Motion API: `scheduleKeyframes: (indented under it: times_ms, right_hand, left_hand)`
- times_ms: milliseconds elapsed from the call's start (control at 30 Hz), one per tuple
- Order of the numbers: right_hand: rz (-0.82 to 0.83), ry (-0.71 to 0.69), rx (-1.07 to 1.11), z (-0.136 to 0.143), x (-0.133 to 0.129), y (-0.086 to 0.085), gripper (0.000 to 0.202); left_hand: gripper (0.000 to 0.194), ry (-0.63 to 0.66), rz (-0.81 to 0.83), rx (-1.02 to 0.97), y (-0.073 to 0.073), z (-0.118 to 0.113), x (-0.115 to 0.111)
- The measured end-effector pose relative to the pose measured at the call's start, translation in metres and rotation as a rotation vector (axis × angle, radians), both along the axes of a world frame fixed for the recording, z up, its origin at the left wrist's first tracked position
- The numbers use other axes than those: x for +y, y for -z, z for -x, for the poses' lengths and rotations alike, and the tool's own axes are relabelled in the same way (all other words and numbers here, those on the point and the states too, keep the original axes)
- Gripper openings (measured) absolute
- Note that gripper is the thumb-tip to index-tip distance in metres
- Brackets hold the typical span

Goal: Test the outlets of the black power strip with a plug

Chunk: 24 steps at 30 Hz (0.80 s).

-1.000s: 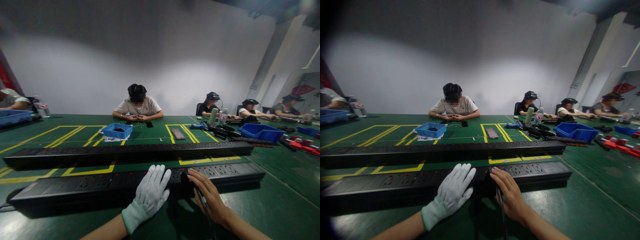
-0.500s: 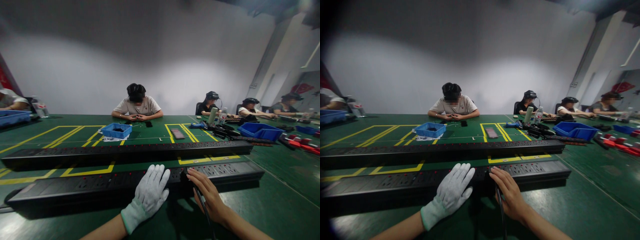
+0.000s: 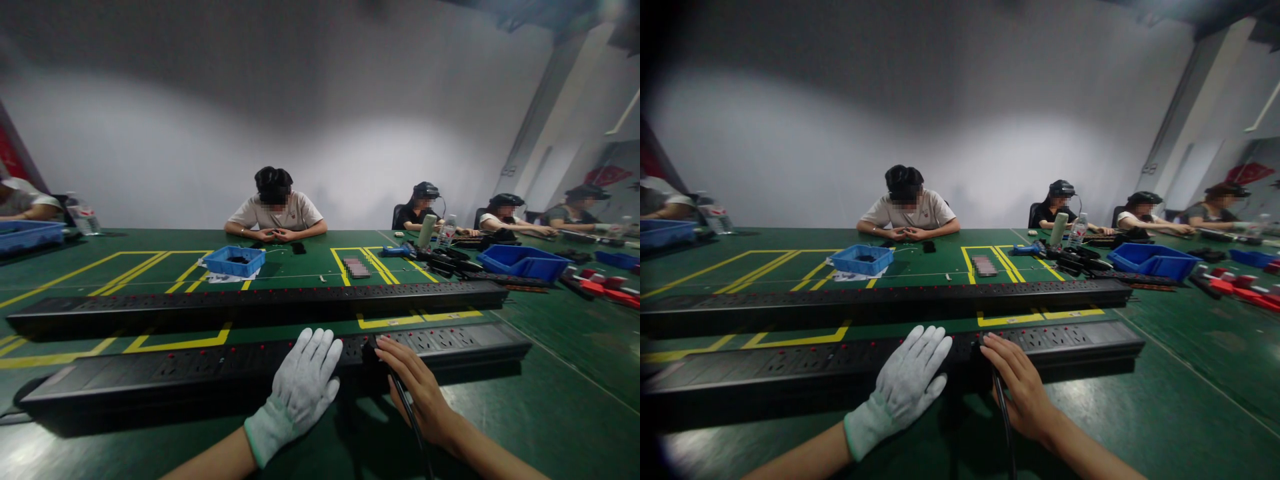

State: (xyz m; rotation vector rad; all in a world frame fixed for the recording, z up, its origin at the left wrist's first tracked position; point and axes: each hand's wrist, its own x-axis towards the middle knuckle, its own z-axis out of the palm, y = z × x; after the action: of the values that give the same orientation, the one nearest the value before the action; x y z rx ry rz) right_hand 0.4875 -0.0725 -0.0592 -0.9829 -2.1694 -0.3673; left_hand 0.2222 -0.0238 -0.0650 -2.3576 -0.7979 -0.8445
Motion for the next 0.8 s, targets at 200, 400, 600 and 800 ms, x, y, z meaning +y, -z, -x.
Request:
scheduleKeyframes:
  times_ms: [200, 400, 600, 800]
  right_hand:
    - [-0.016, -0.007, 0.008, 0.001, 0.001, -0.003, 0.055]
    - [-0.027, -0.014, -0.005, 0.002, -0.002, -0.01, 0.054]
    - [-0.02, -0.011, -0.018, 0.0, -0.003, -0.012, 0.054]
    - [-0.034, -0.007, -0.039, -0.002, 0.0, -0.009, 0.056]
  left_hand:
    - [0.049, -0.01, -0.007, -0.016, 0.001, -0.001, 0.0]
    - [0.051, -0.007, 0.013, -0.007, 0.002, -0.002, 0.001]
    - [0.053, -0.036, -0.061, 0.046, -0.001, 0.001, 0.0]
    - [0.051, -0.035, -0.08, 0.06, -0.002, 0.0, 0.002]
